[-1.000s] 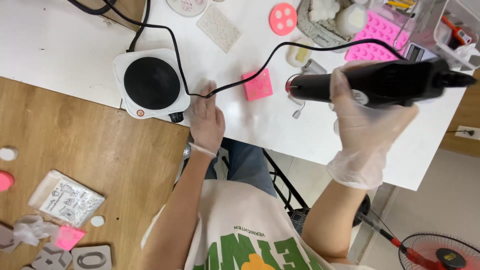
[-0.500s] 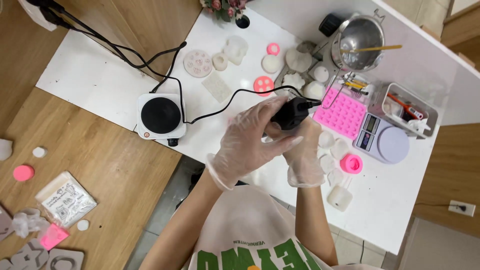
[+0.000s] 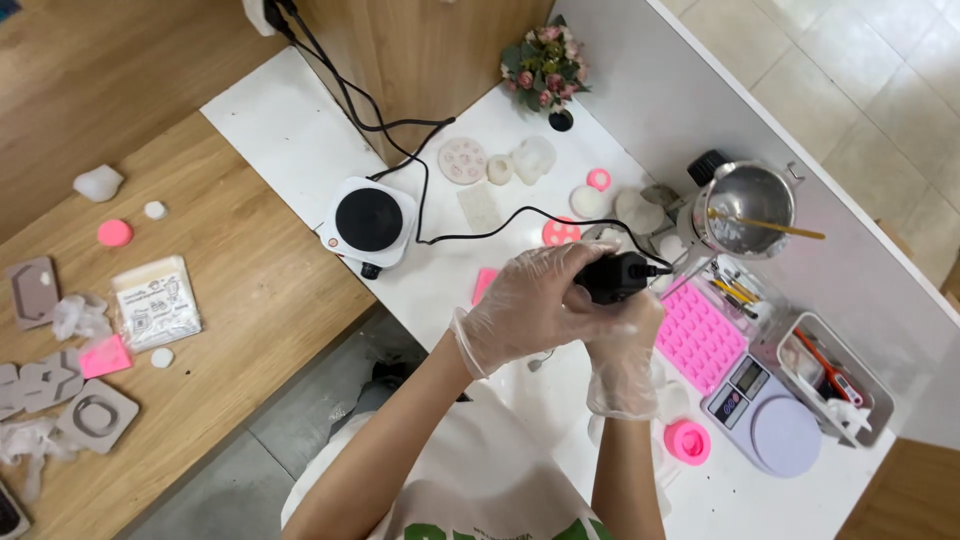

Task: Pouring melted wax into small silicone molds and smoothing them with a heat gun.

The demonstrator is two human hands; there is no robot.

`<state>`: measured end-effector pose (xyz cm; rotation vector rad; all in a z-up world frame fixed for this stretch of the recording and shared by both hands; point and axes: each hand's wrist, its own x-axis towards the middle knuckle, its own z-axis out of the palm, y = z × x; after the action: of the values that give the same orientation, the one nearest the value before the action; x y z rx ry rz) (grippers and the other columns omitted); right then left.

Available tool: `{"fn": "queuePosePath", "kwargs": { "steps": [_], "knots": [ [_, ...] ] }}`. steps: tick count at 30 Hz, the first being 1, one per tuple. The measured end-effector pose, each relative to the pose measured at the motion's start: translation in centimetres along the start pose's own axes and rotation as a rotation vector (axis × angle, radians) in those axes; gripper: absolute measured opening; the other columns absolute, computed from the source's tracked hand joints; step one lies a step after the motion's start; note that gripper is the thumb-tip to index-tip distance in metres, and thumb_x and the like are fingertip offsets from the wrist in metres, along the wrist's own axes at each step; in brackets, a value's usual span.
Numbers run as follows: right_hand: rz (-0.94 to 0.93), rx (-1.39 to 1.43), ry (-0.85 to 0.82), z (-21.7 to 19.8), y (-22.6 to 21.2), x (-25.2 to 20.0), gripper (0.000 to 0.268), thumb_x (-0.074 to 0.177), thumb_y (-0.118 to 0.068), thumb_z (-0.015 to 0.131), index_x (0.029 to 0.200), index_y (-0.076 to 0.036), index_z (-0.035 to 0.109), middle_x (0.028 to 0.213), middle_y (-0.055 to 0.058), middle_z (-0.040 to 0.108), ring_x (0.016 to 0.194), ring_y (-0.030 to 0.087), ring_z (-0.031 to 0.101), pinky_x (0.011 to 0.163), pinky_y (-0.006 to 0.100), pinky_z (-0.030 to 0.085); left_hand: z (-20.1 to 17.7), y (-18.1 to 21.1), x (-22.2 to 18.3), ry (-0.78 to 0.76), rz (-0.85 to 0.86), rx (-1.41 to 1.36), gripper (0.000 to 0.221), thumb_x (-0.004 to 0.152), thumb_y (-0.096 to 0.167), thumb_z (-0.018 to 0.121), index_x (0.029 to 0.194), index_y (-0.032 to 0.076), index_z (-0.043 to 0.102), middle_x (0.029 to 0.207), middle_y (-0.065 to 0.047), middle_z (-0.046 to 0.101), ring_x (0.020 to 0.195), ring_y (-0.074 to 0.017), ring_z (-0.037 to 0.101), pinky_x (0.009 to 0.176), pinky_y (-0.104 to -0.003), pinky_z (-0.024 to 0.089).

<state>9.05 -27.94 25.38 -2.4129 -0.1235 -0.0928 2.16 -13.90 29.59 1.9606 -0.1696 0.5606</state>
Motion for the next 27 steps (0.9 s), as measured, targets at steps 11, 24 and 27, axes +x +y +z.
{"fn": "queuePosePath", "kwargs": {
  "steps": [11, 24, 27],
  "knots": [
    [0.176, 0.143, -0.303, -4.7, -10.5, -3.3, 0.053, 0.062, -0.038, 0.097, 0.105, -0.019, 0.071, 0.097, 0.003, 0.078, 0.103, 0.016, 0.073, 0.097, 0.03, 0.055, -4.3, -0.6, -1.9, -0.256, -0.063, 0.38, 0.109, 0.075, 0.01, 0.086, 0.162, 0.023, 0.022, 0.149, -0.01, 0.055, 0.133, -0.0312, 0.059, 0.119, -0.049, 0.04],
    [-0.332, 0.418, -0.481, 1.6, -8.2, -10.9, 0.039, 0.081, -0.011, 0.081, 0.118, -0.012, 0.068, 0.108, 0.002, 0.073, 0.077, 0.011, 0.068, 0.071, 0.025, 0.056, -24.7, -14.2, -13.5, 0.357, -0.393, 0.482, 0.09, 0.077, -0.021, 0.069, 0.159, -0.003, 0.038, 0.165, -0.027, 0.018, 0.151, -0.049, 0.032, 0.123, -0.053, 0.037],
    [-0.084, 0.438, -0.422, 2.3, -4.8, -12.4, 0.029, 0.081, -0.006, 0.077, 0.109, -0.01, 0.074, 0.102, 0.001, 0.078, 0.076, 0.011, 0.07, 0.071, 0.024, 0.06, -29.2, -22.2, -18.1, 0.388, -0.554, 0.663, 0.08, 0.074, -0.023, 0.07, 0.15, -0.012, 0.046, 0.162, -0.032, 0.018, 0.141, -0.0533, 0.039, 0.115, -0.053, 0.041]
  ]
}}
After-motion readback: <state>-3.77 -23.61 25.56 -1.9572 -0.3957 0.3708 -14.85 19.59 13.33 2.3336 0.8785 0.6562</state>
